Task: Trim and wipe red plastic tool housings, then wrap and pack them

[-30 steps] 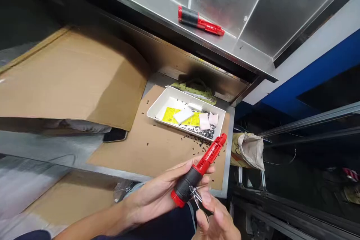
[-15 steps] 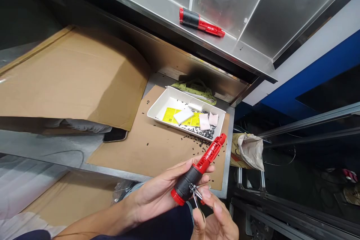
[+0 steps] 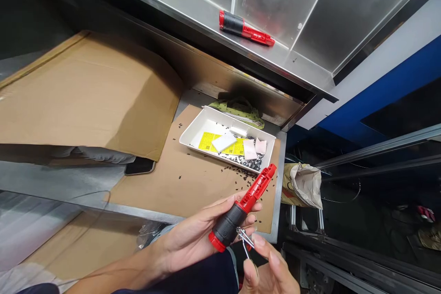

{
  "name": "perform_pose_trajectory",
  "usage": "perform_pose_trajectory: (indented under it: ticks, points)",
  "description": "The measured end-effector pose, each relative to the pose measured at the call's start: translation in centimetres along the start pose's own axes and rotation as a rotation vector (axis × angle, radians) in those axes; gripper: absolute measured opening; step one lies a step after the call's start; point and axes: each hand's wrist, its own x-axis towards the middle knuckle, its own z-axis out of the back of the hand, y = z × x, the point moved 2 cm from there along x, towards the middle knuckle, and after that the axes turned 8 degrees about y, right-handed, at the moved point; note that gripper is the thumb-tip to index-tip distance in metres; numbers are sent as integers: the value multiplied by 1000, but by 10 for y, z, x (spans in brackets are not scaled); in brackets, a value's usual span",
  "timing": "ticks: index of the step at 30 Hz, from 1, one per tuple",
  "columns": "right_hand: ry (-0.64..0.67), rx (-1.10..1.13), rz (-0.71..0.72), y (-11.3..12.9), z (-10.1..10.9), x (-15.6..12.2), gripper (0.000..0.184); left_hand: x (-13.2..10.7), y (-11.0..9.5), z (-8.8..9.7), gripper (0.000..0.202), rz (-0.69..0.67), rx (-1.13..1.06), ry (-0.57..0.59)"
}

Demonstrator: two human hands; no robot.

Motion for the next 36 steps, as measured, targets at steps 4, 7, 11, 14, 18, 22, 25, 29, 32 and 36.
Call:
perform_pose_trajectory:
  ticks: [4, 7, 11, 14, 18, 22, 25, 29, 32, 36]
  points:
    - [-258, -4, 100, -3, -11, 17, 33, 3, -3, 1, 31, 31, -51, -44]
    - [-305, -152, -11, -32, -10, 34, 33, 3, -9, 15, 31, 14, -79, -139]
    - [292, -502, -334, -107, -35, 38, 29, -12, -25, 49, 27, -122, 10, -365]
    - [725, -754, -326, -145, -73, 24, 25, -31, -37, 71, 28, -162, 167, -489]
    - [846, -801, -267, -152, -110, 38, 23, -53, -51, 97, 39, -281, 396, -607]
    - [787, -881, -277, -161, -137, 104, 33, -60, -63, 124, 56, -412, 387, -716]
    - [770, -950, -325, -182, -167, 147, 41, -57, -69, 128, 47, -377, 260, -699]
    - [801, -964, -359, -200, -195, 168, 54, -48, -71, 111, 24, -325, 44, -611]
    - [795, -868, -298, -191, -183, 173, 52, -38, -70, 98, 24, -239, -108, -567]
    - [763, -679, -175, -148, -132, 172, 55, -20, -67, 83, 28, -77, -249, -376]
